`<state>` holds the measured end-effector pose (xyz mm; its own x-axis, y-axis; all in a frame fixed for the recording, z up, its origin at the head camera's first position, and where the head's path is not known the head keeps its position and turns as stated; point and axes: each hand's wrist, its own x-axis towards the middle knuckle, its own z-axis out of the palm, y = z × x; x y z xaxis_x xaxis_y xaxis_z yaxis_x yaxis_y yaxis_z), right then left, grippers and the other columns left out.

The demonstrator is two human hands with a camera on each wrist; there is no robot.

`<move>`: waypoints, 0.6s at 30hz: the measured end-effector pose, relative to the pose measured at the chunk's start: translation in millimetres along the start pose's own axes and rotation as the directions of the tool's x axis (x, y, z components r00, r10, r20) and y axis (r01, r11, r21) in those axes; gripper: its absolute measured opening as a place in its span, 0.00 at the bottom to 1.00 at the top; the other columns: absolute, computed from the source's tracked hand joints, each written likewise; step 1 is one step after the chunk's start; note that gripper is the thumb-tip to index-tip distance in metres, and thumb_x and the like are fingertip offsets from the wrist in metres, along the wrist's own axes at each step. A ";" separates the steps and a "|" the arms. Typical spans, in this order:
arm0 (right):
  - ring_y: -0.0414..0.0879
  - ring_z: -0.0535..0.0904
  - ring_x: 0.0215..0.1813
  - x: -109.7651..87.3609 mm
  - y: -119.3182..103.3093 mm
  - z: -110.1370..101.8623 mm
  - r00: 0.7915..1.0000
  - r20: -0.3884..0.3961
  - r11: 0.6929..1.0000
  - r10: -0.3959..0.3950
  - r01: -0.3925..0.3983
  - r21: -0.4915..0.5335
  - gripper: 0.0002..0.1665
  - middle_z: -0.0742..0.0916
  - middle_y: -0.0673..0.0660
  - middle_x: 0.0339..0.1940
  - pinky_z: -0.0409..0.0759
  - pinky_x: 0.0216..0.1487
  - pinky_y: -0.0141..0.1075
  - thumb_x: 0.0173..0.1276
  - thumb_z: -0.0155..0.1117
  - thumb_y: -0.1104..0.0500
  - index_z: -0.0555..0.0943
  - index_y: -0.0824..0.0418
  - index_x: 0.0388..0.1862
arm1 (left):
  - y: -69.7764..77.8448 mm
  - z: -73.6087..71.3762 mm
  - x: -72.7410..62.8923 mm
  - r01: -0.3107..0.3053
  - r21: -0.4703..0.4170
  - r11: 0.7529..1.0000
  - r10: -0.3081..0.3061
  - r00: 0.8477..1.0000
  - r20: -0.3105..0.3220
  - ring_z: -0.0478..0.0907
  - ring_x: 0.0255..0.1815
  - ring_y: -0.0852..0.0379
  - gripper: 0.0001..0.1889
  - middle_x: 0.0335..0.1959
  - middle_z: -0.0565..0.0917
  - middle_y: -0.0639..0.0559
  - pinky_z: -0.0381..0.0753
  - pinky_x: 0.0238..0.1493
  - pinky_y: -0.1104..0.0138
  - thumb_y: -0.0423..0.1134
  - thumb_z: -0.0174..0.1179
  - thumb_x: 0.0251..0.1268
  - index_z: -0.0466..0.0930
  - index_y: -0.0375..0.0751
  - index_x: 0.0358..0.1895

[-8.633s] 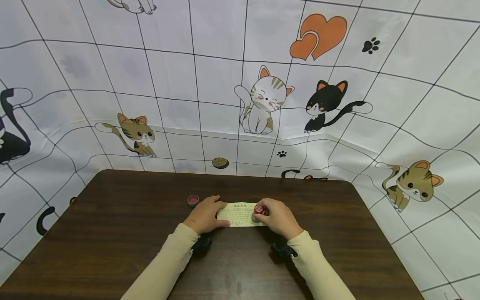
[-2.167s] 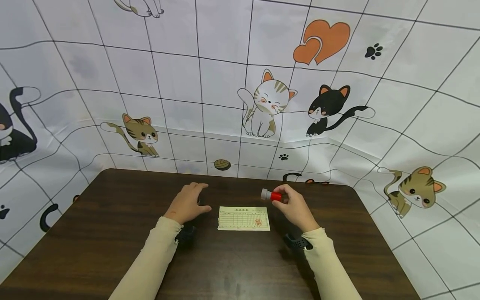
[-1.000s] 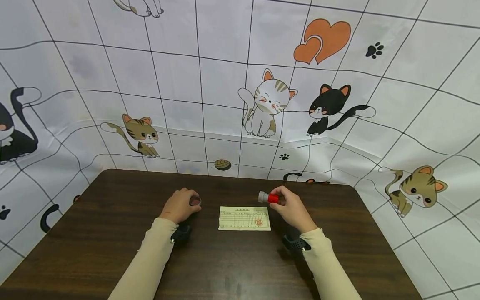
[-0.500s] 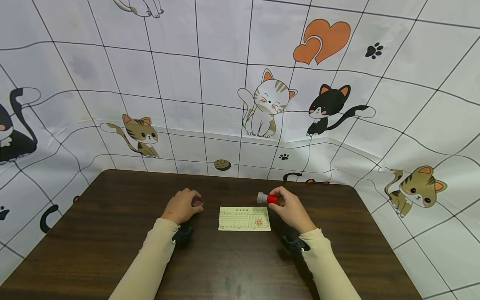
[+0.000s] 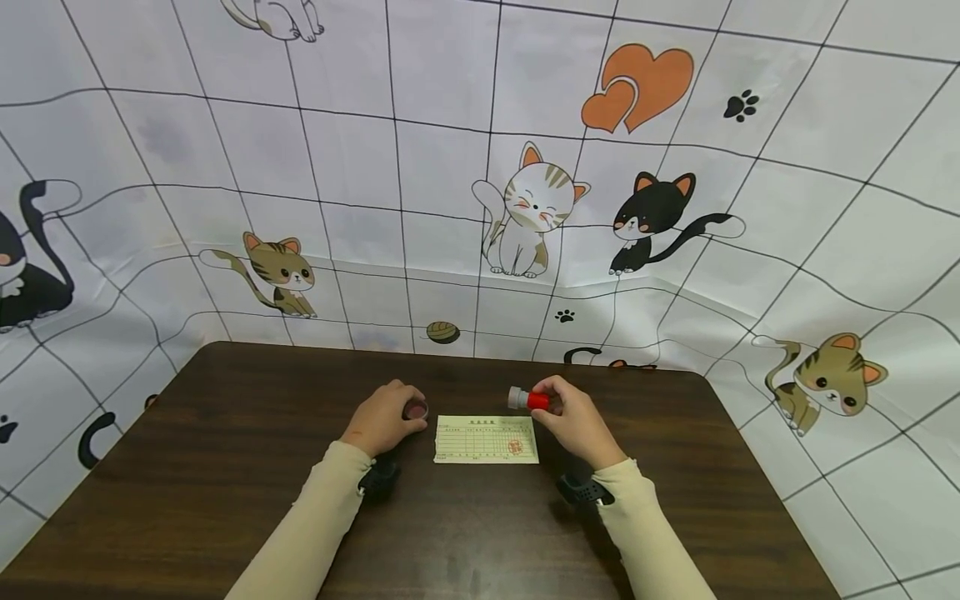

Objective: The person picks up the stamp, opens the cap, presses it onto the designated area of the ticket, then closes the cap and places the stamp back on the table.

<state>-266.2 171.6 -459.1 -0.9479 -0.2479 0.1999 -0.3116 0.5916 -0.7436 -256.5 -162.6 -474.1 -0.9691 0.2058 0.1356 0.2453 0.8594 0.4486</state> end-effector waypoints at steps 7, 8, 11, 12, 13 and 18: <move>0.44 0.83 0.37 -1.4 -3.5 -0.1 0.999 0.010 0.999 -0.042 0.042 0.009 0.20 0.86 0.56 0.49 0.84 0.42 0.40 0.67 0.74 0.67 0.80 0.57 0.54 | 14.6 1.5 1.7 -0.032 -0.039 0.999 0.032 0.999 -0.014 0.82 0.45 0.53 0.19 0.50 0.82 0.48 0.84 0.47 0.55 0.44 0.74 0.65 0.83 0.46 0.57; 0.43 0.83 0.37 -1.5 -4.1 -0.3 0.999 0.013 0.999 -0.048 0.048 0.008 0.19 0.86 0.56 0.49 0.83 0.42 0.40 0.67 0.73 0.67 0.80 0.57 0.54 | 16.3 1.5 2.2 -0.035 -0.044 0.998 0.034 0.999 -0.015 0.82 0.45 0.53 0.19 0.51 0.82 0.49 0.84 0.47 0.55 0.44 0.73 0.65 0.83 0.46 0.57; 0.42 0.82 0.37 -1.4 -5.5 0.1 0.998 0.017 0.998 -0.056 0.056 0.005 0.19 0.86 0.55 0.49 0.82 0.41 0.39 0.68 0.73 0.67 0.80 0.57 0.55 | 21.2 1.5 4.5 -0.042 -0.057 0.997 0.041 0.999 -0.023 0.82 0.46 0.54 0.19 0.52 0.83 0.50 0.83 0.48 0.56 0.43 0.72 0.67 0.82 0.47 0.59; 0.42 0.82 0.37 -1.4 -6.1 0.4 0.998 0.016 0.998 -0.057 0.057 0.005 0.19 0.86 0.55 0.49 0.83 0.41 0.39 0.68 0.73 0.67 0.80 0.57 0.55 | 22.9 1.8 5.4 -0.045 -0.060 0.997 0.043 0.999 -0.027 0.82 0.46 0.55 0.20 0.52 0.83 0.51 0.83 0.48 0.56 0.43 0.72 0.67 0.82 0.47 0.59; 0.42 0.83 0.37 -1.5 -7.1 0.6 0.998 0.014 0.998 -0.058 0.058 0.002 0.19 0.86 0.56 0.49 0.83 0.41 0.39 0.67 0.73 0.67 0.80 0.57 0.54 | 24.8 1.8 6.4 -0.052 -0.062 0.997 0.050 0.998 -0.034 0.81 0.46 0.55 0.20 0.52 0.83 0.51 0.83 0.48 0.56 0.43 0.72 0.67 0.82 0.47 0.60; 0.42 0.82 0.36 -2.2 -10.1 0.9 0.999 -0.003 0.999 -0.050 0.050 -0.020 0.20 0.87 0.55 0.49 0.83 0.40 0.38 0.66 0.74 0.67 0.80 0.57 0.54 | 35.2 2.0 10.9 -0.103 -0.076 0.992 0.099 0.993 -0.058 0.81 0.46 0.56 0.21 0.52 0.82 0.51 0.83 0.48 0.57 0.43 0.72 0.67 0.82 0.48 0.61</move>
<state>-260.9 165.5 -452.5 -0.9314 -0.2750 0.2384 -0.3596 0.5936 -0.7199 -258.4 -129.2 -458.7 -0.9370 0.2625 0.2304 0.3453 0.7955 0.4979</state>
